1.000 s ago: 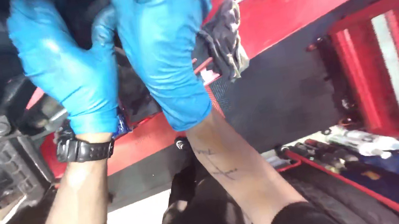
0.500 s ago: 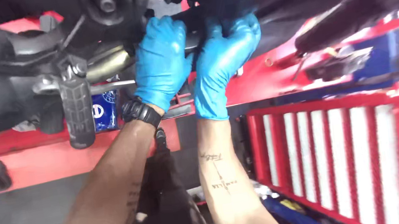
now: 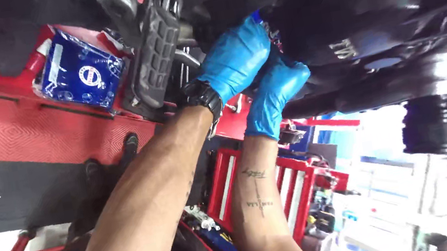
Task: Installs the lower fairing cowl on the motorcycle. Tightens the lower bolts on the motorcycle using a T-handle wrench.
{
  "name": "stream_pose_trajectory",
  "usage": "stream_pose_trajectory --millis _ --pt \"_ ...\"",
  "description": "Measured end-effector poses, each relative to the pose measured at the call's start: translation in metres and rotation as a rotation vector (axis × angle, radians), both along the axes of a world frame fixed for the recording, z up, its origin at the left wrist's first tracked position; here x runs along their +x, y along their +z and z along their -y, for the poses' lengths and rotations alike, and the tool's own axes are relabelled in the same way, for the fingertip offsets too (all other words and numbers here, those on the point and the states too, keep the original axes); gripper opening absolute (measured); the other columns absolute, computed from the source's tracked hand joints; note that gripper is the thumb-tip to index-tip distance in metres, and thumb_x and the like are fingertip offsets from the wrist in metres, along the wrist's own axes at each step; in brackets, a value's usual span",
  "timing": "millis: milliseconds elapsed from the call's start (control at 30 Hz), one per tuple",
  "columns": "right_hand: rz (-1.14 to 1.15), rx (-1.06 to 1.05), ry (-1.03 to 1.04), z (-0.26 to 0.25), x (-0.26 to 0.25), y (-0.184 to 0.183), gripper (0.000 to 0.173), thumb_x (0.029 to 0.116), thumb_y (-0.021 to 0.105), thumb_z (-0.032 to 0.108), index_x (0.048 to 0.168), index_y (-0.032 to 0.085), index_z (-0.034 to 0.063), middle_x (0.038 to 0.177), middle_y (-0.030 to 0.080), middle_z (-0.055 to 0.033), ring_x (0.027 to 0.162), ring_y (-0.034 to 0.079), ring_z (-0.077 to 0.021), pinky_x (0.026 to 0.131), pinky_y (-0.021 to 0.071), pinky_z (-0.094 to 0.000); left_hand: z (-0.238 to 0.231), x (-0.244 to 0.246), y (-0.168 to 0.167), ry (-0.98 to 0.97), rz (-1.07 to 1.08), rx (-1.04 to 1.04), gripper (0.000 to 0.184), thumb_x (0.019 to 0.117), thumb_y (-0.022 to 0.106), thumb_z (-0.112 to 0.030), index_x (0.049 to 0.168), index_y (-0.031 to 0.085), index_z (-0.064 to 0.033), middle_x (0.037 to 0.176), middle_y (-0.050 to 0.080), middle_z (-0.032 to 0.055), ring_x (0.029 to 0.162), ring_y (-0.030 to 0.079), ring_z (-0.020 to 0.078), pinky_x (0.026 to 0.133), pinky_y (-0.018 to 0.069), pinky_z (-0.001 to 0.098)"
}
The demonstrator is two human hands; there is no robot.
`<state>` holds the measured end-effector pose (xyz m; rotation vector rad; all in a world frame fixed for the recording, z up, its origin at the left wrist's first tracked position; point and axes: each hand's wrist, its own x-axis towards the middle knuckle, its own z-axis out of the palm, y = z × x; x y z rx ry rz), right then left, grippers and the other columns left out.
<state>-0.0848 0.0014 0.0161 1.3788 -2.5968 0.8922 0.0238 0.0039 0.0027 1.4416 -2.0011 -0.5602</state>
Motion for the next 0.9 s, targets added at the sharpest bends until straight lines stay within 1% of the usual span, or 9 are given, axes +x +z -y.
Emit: stream_pose_trajectory --millis 200,300,400,467,533,567,633,733,900 --pt "-0.014 -0.019 -0.015 0.009 -0.005 -0.008 0.032 0.0865 0.076 0.039 0.099 0.074 0.0087 0.096 0.073 -0.0077 0.096 0.070 -0.0211 0.086 0.0537 -0.0448 0.002 0.000 0.003 0.002 -0.026 -0.004 0.030 0.1013 0.047 -0.003 0.125 0.061 0.0098 0.125 0.064 0.0239 0.122 0.061 0.0367 0.101 0.0506 0.0425" --pt "-0.299 -0.058 -0.056 0.028 -0.029 -0.042 0.039 0.0884 0.067 0.050 0.096 0.077 0.0134 0.104 0.073 -0.0072 0.108 0.067 -0.0234 0.097 0.0491 -0.0476 0.036 -0.043 -0.063 0.206 -0.083 -0.308 0.033 0.1044 0.040 -0.015 0.117 0.066 0.0025 0.115 0.066 0.0197 0.112 0.064 0.0348 0.100 0.0496 0.0447" --pt "-0.356 -0.089 0.031 0.025 -0.037 -0.046 0.034 0.0943 0.063 0.047 0.091 0.079 0.0169 0.104 0.075 -0.0053 0.108 0.067 -0.0214 0.099 0.0479 -0.0449 0.066 -0.071 -0.100 0.279 -0.075 -0.317 0.038 0.1068 0.038 -0.025 0.124 0.065 -0.0051 0.122 0.065 0.0154 0.117 0.061 0.0335 0.100 0.0504 0.0457" --pt "-0.200 -0.099 0.186 0.004 -0.020 -0.024 0.027 0.0981 0.064 0.032 0.097 0.078 0.0078 0.104 0.074 -0.0089 0.105 0.067 -0.0182 0.097 0.0490 -0.0373 0.068 -0.073 -0.099 0.292 -0.079 -0.306 0.039 0.1076 0.036 -0.023 0.126 0.064 -0.0039 0.124 0.065 0.0156 0.118 0.061 0.0331 0.101 0.0494 0.0446" --pt "-0.077 -0.203 0.368 -0.007 -0.025 -0.022 0.020 0.0975 0.068 0.022 0.098 0.076 0.0043 0.096 0.073 -0.0053 0.092 0.069 -0.0093 0.087 0.0550 -0.0270 0.057 -0.066 -0.086 0.332 -0.135 -0.361 0.036 0.1063 0.038 -0.019 0.117 0.067 -0.0008 0.114 0.067 0.0163 0.107 0.065 0.0321 0.094 0.0526 0.0426" --pt "-0.021 -0.239 0.451 -0.011 -0.031 -0.022 0.019 0.0971 0.069 0.020 0.100 0.076 0.0030 0.095 0.073 -0.0045 0.090 0.070 -0.0075 0.085 0.0569 -0.0253 0.041 -0.051 -0.063 0.290 -0.136 -0.307 0.035 0.1052 0.040 -0.015 0.116 0.067 0.0019 0.113 0.068 0.0175 0.105 0.066 0.0315 0.091 0.0534 0.0410" --pt "0.043 -0.238 0.564 -0.017 -0.038 -0.019 0.020 0.0966 0.069 0.017 0.108 0.074 0.0005 0.102 0.073 -0.0067 0.096 0.069 -0.0090 0.090 0.0569 -0.0264 0.010 -0.011 -0.005 0.092 -0.089 -0.007 0.034 0.1048 0.043 -0.009 0.129 0.060 0.0069 0.126 0.064 0.0208 0.118 0.065 0.0325 0.096 0.0538 0.0395" --pt "-0.025 -0.139 0.578 -0.019 -0.046 -0.016 0.025 0.0976 0.068 0.026 0.111 0.074 0.0060 0.109 0.071 -0.0069 0.110 0.065 -0.0127 0.099 0.0515 -0.0291 0.005 -0.004 0.002 0.051 -0.123 0.021 0.031 0.1025 0.047 -0.007 0.125 0.061 0.0090 0.124 0.064 0.0232 0.118 0.064 0.0349 0.096 0.0535 0.0408" --pt "-0.102 -0.060 0.521 -0.013 -0.047 -0.017 0.033 0.0973 0.067 0.039 0.113 0.078 0.0118 0.122 0.068 -0.0121 0.125 0.057 -0.0231 0.109 0.0436 -0.0363 0.005 -0.004 0.003 0.055 -0.113 0.043 0.033 0.1054 0.040 -0.006 0.127 0.060 0.0084 0.124 0.064 0.0222 0.118 0.064 0.0340 0.096 0.0532 0.0403"
